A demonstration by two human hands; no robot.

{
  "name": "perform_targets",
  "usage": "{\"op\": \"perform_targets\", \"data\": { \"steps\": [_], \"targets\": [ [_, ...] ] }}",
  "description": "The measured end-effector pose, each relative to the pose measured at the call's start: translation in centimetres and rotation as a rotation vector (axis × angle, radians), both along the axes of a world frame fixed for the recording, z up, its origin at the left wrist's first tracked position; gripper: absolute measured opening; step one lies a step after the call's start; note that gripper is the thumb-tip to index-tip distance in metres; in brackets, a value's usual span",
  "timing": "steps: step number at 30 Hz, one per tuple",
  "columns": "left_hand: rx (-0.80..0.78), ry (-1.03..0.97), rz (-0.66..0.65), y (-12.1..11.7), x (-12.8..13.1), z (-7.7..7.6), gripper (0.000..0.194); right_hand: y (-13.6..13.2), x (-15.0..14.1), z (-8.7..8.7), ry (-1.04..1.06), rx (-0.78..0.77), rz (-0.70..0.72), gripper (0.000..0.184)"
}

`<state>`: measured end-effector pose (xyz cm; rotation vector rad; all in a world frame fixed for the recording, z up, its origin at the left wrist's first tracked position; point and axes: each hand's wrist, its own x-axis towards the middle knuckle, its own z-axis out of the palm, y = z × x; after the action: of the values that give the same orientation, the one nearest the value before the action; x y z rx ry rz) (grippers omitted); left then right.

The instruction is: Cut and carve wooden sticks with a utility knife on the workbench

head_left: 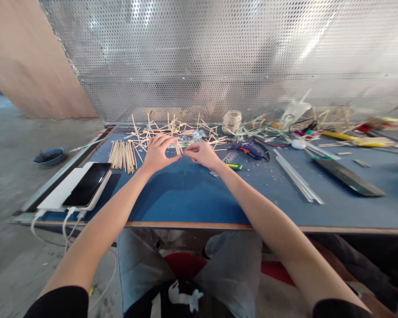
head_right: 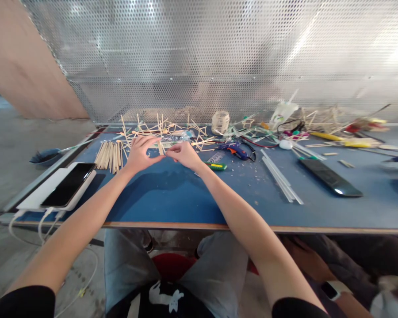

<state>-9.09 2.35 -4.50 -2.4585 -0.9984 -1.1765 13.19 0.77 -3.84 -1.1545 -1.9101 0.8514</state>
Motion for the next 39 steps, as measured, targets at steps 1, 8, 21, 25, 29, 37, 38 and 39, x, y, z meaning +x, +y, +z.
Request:
{"op": "perform_targets", "data": {
  "steps": [1,8,21,25,29,37,38,39],
  "targets": [
    [0.006,0.005,-0.001,-0.1,0.1,0.0,0.059,-0.1,-0.1,-0.1,0.015,-0.002,0.01,0.031],
    [-0.001,0.045,0.0,-0.4,0.4,0.1,0.055,-0.2,-0.2,-0.1,0.07,-0.01,0.042,0.025],
    [-0.011,0.168,-0.057,0.0,0.5,-0.3,0.056,-0.2,0.0,-0.6,0.074,0.008,0.1,0.014],
    [-0.006,0.204,-0.093,-0.1,0.6,-0.3,0.056,-0.2,0.2,-0.6,0.07,0.004,0.101,0.016],
    [-0.029,0.249,-0.106,-0.1,0.7,-0.2,0.055,-0.2,0.2,-0.7,0.072,-0.003,0.085,0.019],
    [-0.014,0.291,-0.123,-0.1,0.8,-0.4,0.058,0.0,-0.2,-1.1,0.087,0.013,-0.001,0.023],
    [-0.013,0.295,-0.12,0.0,0.8,-0.4,0.058,0.1,-0.2,-1.1,0.083,0.015,-0.006,0.023],
    [-0.01,0.302,-0.117,0.1,0.8,-0.5,0.058,0.1,-0.2,-1.2,0.078,0.016,-0.009,0.023]
  ]
}}
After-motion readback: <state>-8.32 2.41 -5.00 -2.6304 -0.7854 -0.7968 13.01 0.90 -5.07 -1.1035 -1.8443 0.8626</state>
